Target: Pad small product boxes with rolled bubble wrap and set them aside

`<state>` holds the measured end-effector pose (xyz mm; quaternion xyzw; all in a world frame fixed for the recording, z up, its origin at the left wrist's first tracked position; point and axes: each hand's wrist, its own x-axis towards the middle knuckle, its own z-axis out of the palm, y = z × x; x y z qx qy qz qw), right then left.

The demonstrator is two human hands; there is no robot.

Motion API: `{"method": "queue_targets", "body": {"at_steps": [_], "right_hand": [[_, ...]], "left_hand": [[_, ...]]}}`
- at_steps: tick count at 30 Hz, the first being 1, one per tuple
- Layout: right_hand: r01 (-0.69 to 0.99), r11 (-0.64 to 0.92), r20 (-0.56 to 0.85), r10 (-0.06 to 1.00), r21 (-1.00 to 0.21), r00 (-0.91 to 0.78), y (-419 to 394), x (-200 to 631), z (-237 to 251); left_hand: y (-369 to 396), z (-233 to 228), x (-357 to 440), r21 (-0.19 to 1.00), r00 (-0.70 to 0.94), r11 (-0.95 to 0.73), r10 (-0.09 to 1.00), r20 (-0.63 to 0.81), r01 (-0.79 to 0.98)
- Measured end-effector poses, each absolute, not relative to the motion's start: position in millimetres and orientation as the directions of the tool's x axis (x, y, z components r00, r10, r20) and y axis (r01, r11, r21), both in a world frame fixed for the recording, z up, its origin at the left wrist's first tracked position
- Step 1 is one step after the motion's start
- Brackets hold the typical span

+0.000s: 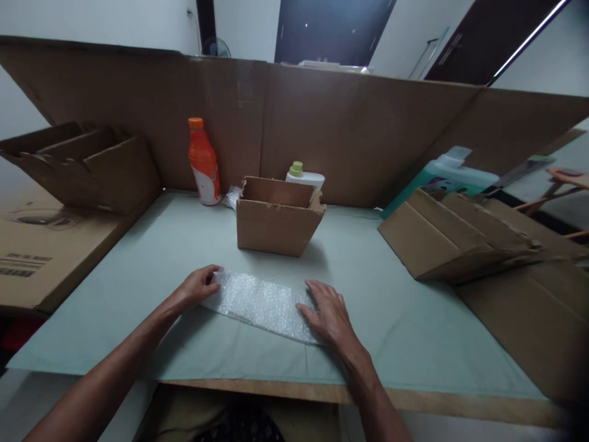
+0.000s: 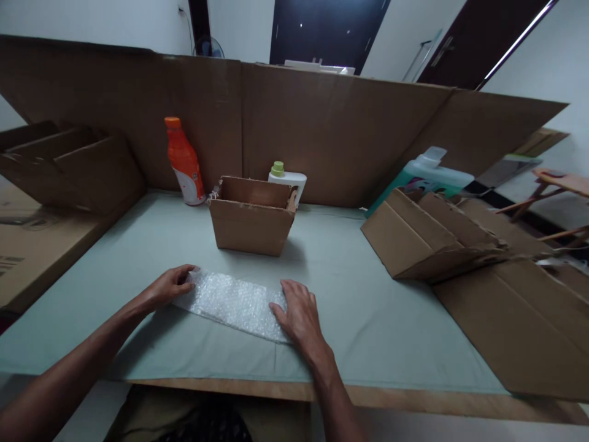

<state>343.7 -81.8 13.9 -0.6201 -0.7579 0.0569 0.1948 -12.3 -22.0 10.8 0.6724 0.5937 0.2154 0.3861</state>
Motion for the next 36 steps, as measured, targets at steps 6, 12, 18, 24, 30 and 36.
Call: {"method": "queue_targets", "body": {"at_steps": [6,12,18,24,30,36], "right_hand": [[0.933,0.224,0.045,0.974,-0.281,-0.220,-79.8,327.5,23.9],[0.861,0.097,-0.113,0.978,-0.500,-0.176,-105.3,325.2,37.0],[0.656,0.001,-0.127,0.981,-0.755,-0.148,-144.6,296.4,24.2],[0.731,0.032,-0.057,0.994,-0.682,-0.097,-151.0,277.0,16.3],[0.771,0.040,0.106,0.994,-0.635,0.036,-113.2,328.8,22.9],[0.586,0.083,0.160,0.984,-0.806,0.080,-1.4,339.0,25.7]], "left_hand": [[-24.9,16.5,-7.7,0.644,0.189,-0.062,0.973,-0.129,0.762],[-12.2,26.4,2.7,0.526,0.228,-0.144,0.969,-0.098,0.838],[22.8,38.4,48.6,0.482,0.342,-0.346,0.934,0.100,0.805],[33.3,39.4,82.5,0.477,0.358,-0.473,0.879,0.315,0.741],[21.4,25.3,49.8,0.611,0.074,-0.362,0.893,0.444,0.704],[46.3,6.4,57.3,0.789,-0.082,-0.258,0.928,0.362,0.558]]}}
